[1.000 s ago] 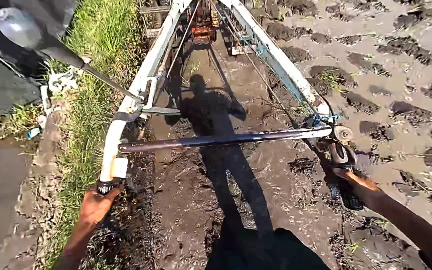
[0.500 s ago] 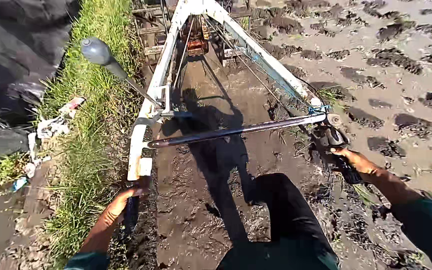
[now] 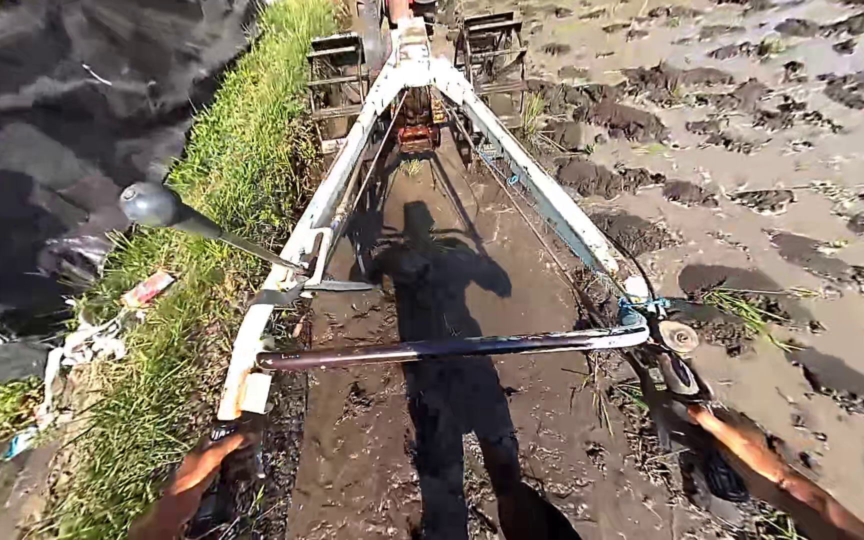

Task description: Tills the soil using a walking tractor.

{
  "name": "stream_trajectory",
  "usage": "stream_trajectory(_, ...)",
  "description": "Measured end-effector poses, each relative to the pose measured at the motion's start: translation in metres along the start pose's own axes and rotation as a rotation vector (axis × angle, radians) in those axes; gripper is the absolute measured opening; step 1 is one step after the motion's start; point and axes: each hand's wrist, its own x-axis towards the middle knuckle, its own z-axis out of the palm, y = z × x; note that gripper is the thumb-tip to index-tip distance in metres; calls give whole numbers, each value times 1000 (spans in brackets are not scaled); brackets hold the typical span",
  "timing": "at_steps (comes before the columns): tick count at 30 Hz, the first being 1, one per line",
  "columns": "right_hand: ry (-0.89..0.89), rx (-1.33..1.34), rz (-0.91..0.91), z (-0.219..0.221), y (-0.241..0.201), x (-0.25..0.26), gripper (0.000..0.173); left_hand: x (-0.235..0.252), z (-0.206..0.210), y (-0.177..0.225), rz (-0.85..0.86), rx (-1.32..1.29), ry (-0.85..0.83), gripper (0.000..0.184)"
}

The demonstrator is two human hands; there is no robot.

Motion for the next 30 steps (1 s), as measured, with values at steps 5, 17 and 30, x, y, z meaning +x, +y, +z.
stream_trajectory(5,-159,21,63,5,-51,78,40,71,12,59,-43,36,-47,21)
stream_trajectory(17,-107,-16,31,66,-213,223,37,234,49,216,20,36,-76,20)
stream_trajectory(30,-67,-20,-6,107,-357,418,49,398,102,385,14,-22,-101,25)
